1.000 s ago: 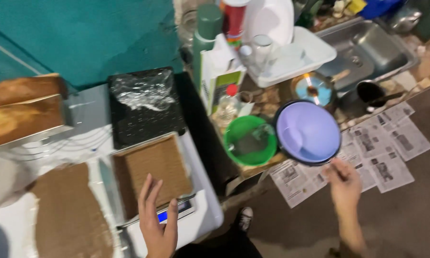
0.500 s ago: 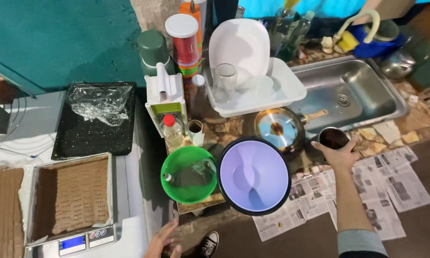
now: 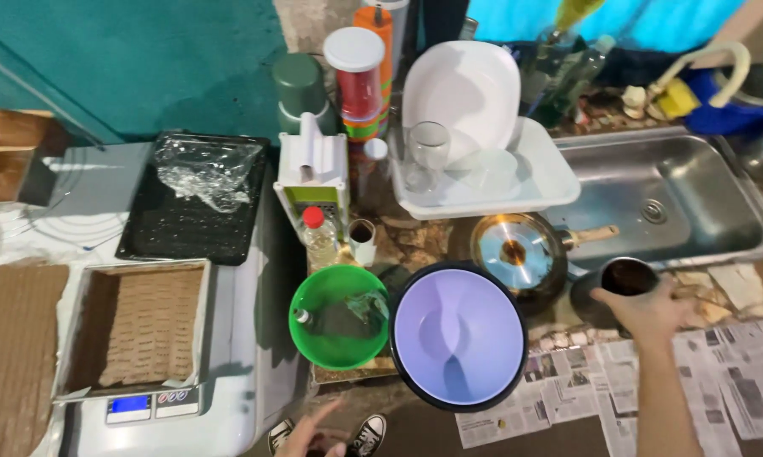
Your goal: Cutting dough strips, weighing ingredients, and applying chocolate filling for cake preparation.
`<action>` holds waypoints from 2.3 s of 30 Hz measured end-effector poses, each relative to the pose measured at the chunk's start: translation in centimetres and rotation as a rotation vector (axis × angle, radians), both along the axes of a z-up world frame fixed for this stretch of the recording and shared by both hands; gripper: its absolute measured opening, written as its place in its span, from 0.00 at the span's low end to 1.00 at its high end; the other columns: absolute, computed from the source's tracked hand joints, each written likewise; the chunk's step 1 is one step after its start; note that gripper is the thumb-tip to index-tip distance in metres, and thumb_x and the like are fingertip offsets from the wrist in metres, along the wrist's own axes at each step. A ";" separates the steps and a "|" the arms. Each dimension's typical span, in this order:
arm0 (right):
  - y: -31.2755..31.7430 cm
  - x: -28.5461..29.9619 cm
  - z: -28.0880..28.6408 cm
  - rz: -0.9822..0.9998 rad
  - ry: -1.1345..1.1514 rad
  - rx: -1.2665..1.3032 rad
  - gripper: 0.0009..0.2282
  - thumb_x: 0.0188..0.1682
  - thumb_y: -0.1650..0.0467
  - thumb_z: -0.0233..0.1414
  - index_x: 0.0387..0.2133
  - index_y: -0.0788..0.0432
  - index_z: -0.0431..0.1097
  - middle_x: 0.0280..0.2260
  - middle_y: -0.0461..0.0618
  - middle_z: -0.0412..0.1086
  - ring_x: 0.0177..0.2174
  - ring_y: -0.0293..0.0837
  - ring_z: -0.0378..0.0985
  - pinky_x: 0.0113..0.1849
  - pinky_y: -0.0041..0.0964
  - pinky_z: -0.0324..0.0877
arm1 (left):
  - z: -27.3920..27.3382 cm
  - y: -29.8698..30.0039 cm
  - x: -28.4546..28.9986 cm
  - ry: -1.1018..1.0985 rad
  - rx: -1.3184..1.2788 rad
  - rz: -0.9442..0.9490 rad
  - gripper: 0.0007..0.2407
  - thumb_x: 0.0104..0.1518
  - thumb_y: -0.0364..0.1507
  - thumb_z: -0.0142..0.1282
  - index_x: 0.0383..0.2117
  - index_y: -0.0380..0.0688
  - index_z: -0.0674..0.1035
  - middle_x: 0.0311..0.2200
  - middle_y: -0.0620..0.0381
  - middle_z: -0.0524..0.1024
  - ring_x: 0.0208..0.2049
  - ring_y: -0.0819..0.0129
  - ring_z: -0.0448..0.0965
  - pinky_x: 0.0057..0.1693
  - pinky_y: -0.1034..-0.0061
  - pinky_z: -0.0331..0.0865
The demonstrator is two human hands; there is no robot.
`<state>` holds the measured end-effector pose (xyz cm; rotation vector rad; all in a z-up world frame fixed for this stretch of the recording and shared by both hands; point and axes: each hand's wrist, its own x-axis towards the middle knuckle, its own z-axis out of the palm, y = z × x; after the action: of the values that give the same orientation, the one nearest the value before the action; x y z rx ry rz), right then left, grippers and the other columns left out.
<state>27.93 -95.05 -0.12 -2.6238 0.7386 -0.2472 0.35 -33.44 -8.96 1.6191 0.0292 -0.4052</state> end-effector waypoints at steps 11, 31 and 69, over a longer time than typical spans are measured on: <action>21.7 -10.9 22.5 0.372 -0.156 -0.108 0.61 0.17 0.59 0.75 0.72 0.54 0.50 0.61 0.69 0.59 0.59 0.66 0.63 0.58 0.62 0.61 | 10.1 -3.8 4.8 0.065 -0.581 0.275 0.34 0.53 0.37 0.63 0.68 0.46 0.62 0.63 0.47 0.70 0.59 0.60 0.75 0.62 0.57 0.70; 63.1 -20.5 24.5 1.094 0.313 0.190 0.24 0.43 0.52 0.62 0.46 0.52 0.73 0.41 0.43 0.79 0.39 0.46 0.85 0.37 0.41 0.81 | 17.1 21.8 -1.6 -0.120 -1.475 0.486 0.49 0.42 0.42 0.73 0.73 0.52 0.51 0.63 0.43 0.64 0.62 0.48 0.69 0.65 0.52 0.64; 82.9 -23.1 24.1 1.248 0.431 0.173 0.18 0.50 0.54 0.53 0.26 0.55 0.80 0.18 0.59 0.74 0.24 0.60 0.80 0.30 0.57 0.71 | 18.7 41.7 -4.1 -0.092 -1.017 0.594 0.51 0.33 0.50 0.68 0.70 0.51 0.56 0.59 0.39 0.67 0.56 0.44 0.75 0.61 0.52 0.72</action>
<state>4.88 -12.14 23.94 -2.4543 -0.7934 0.7030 -3.79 8.25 9.75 0.5675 0.1968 0.1295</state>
